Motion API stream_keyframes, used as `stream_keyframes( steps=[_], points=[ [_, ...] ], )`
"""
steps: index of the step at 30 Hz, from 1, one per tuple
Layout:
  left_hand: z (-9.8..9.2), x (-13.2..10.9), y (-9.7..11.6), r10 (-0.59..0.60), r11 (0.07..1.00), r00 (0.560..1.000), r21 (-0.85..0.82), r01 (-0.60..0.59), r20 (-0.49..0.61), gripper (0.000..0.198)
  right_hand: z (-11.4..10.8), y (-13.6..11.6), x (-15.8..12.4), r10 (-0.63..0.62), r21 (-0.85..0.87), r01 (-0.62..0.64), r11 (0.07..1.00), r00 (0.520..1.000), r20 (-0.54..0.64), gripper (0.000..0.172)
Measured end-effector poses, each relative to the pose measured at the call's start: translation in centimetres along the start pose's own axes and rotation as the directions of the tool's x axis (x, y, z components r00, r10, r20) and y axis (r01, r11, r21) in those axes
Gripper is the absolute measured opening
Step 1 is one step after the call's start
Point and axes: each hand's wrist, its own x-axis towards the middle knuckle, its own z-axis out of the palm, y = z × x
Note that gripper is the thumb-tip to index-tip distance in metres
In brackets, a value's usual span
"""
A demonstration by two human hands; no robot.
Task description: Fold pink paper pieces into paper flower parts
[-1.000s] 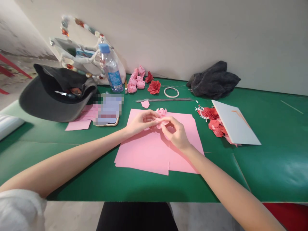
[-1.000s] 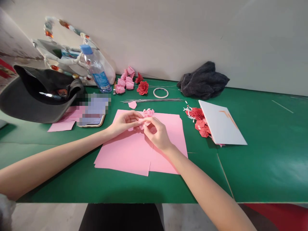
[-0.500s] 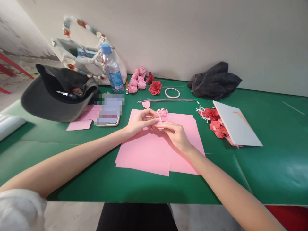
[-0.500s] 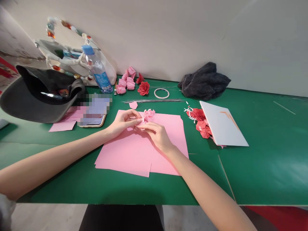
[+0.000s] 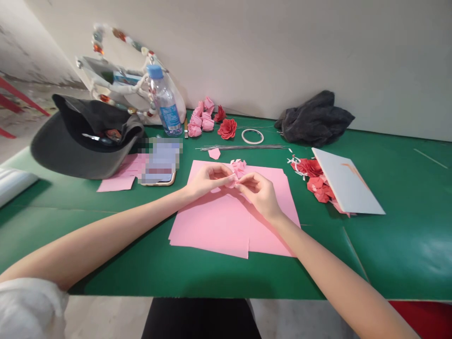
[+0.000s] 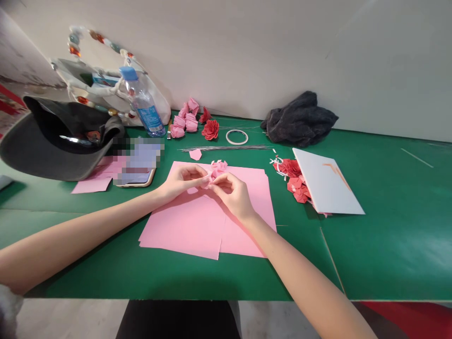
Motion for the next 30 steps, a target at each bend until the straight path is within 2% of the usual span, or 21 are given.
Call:
stream_keyframes(
  steps=[5,10,18,20,24,30],
  points=[
    [0.01,0.0,-0.15,0.002,1.0,1.0,-0.005,-0.002,-0.007,0.029,-0.03,0.18,0.16,0.025,0.024,-0.025,0.999,0.999,-0.031,0.025],
    [0.07,0.03,-0.15,0.032,0.999,0.999,0.032,-0.032,0.003,0.028,-0.03,0.32,0.29,0.011,-0.006,-0.011,1.0,1.0,-0.028,0.027],
    [0.15,0.03,-0.24,0.057,0.977,0.996,0.2,-0.069,0.066,0.025,-0.14,0.28,0.17,-0.012,-0.041,0.013,0.999,0.999,0.031,0.025],
    [0.09,0.01,-0.35,0.063,0.981,0.995,0.178,-0.075,0.071,0.025,-0.09,0.27,0.14,-0.012,-0.065,0.016,0.998,0.998,0.058,0.023],
    [-0.02,-0.04,-0.61,0.071,0.99,0.997,0.117,-0.074,0.033,0.025,-0.02,0.1,0.1,-0.013,-0.138,0.029,0.99,0.993,0.114,0.009],
    [0.17,-0.06,-0.5,0.08,0.992,0.997,0.1,-0.08,0.013,0.024,-0.13,-0.33,0.15,-0.049,-0.135,0.052,0.989,0.998,0.026,0.01]
  ],
)
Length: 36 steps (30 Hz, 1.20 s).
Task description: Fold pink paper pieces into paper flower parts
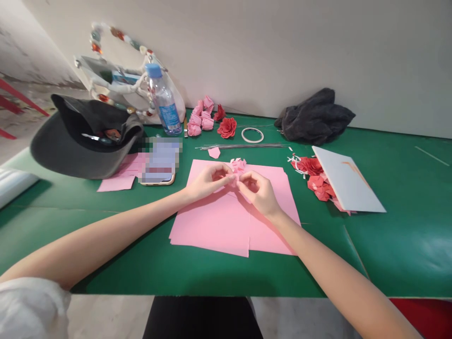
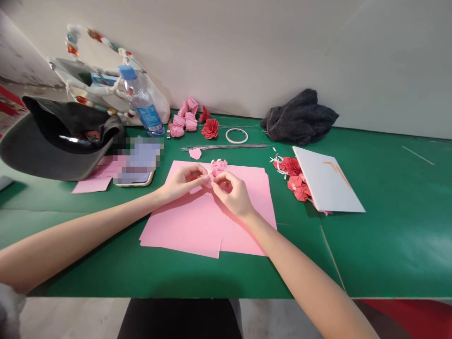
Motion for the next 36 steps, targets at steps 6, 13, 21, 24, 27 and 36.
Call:
stream_keyframes(
  steps=[6,13,21,24,27,36],
  points=[
    [0.2,-0.1,0.4,0.017,0.998,1.0,0.057,-0.017,-0.003,0.022,0.1,-0.1,0.0,0.018,0.037,-0.017,0.999,1.0,-0.026,0.012],
    [0.3,-0.2,0.6,0.007,0.996,1.0,0.089,-0.005,-0.021,0.024,0.0,0.2,0.0,0.042,0.039,-0.041,0.998,0.999,-0.026,0.011],
    [0.2,-0.1,0.2,0.008,0.998,1.0,0.067,-0.007,-0.021,0.023,-0.2,0.4,0.1,0.071,0.019,-0.07,0.997,0.997,-0.031,0.011],
    [0.3,-0.2,0.6,-0.043,0.999,0.999,0.016,0.043,0.003,0.024,-0.1,0.1,-0.1,0.034,-0.016,-0.034,0.999,0.999,0.008,0.011],
    [0.4,-0.4,1.0,-0.087,0.996,0.996,0.013,0.088,-0.009,0.025,0.1,-0.2,-0.2,0.014,-0.06,-0.013,0.998,1.0,0.017,0.011],
    [0.3,-0.4,0.8,-0.002,0.997,0.996,0.073,0.009,-0.091,0.022,0.1,-0.3,0.0,0.033,-0.045,-0.031,0.998,0.998,0.045,0.013]
  ],
)
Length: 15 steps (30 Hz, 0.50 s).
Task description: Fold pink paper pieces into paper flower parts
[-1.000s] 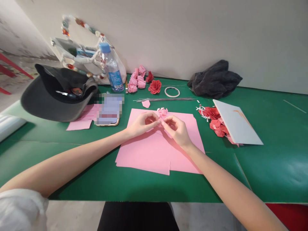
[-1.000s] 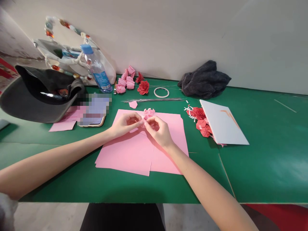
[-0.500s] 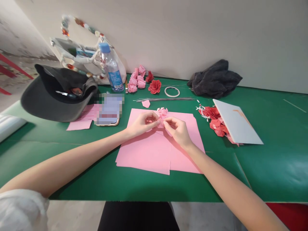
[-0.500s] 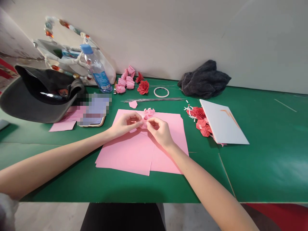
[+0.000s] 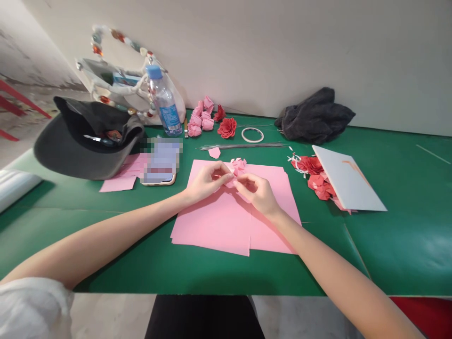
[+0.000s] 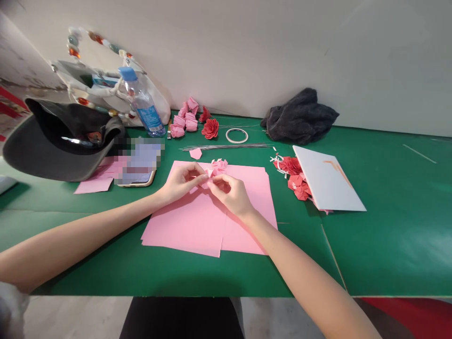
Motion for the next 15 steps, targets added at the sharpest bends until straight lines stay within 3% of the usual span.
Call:
stream_keyframes(
  steps=[3,8,15],
  points=[
    [0.1,0.0,0.0,-0.016,1.0,0.999,-0.026,0.017,0.03,0.023,-0.1,0.1,0.0,-0.021,-0.023,0.021,1.0,1.0,0.004,0.012],
    [0.2,0.1,-0.2,-0.034,0.999,0.997,-0.011,0.035,0.075,0.026,-0.2,0.9,0.2,-0.01,0.0,0.01,1.0,0.994,-0.104,0.015],
    [-0.1,0.5,-1.1,-0.01,0.996,0.998,-0.089,0.016,0.069,0.027,-0.1,0.3,0.1,-0.004,-0.009,0.004,1.0,0.999,-0.041,0.02]
  ],
)
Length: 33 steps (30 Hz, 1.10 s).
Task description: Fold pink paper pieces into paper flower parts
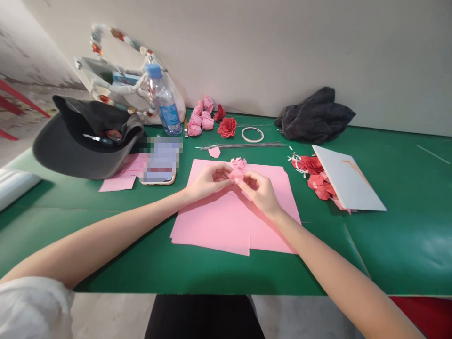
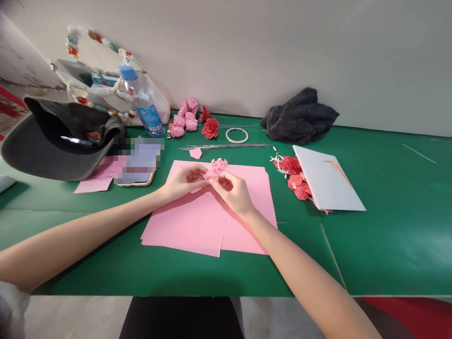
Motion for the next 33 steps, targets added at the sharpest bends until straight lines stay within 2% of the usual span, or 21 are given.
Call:
stream_keyframes(
  steps=[8,13,19,23,29,31,33],
  points=[
    [-0.1,0.0,0.0,-0.043,0.997,0.999,-0.063,0.043,0.001,0.03,0.0,0.6,0.2,0.033,0.022,-0.033,0.999,0.999,0.011,0.013],
    [-0.1,0.0,0.0,-0.073,0.993,0.997,-0.09,0.072,-0.008,0.032,-0.2,0.5,0.1,0.03,0.077,-0.026,0.997,0.999,-0.045,0.016],
    [0.0,-0.1,0.2,-0.042,0.998,0.998,-0.049,0.044,0.05,0.029,-0.3,0.3,0.1,-0.013,0.006,0.014,1.0,0.995,-0.095,0.018],
    [0.0,-0.1,0.2,-0.087,0.992,0.995,-0.083,0.091,0.053,0.028,-0.2,0.3,0.1,-0.029,-0.008,0.029,1.0,0.996,-0.084,0.017],
    [0.0,-0.2,0.4,-0.11,0.98,0.994,-0.167,0.111,0.017,0.031,-0.1,1.0,0.1,0.002,0.029,0.001,1.0,0.996,-0.092,0.016],
    [0.1,-0.2,0.6,-0.107,0.98,0.993,-0.171,0.098,-0.047,0.031,-0.1,0.9,0.1,-0.009,0.015,0.011,1.0,0.993,-0.12,0.017],
    [0.1,-0.1,0.7,-0.113,0.979,0.981,-0.185,0.083,-0.158,0.031,-0.1,0.8,0.1,-0.046,-0.058,0.038,0.998,0.989,-0.14,0.019]
  ],
)
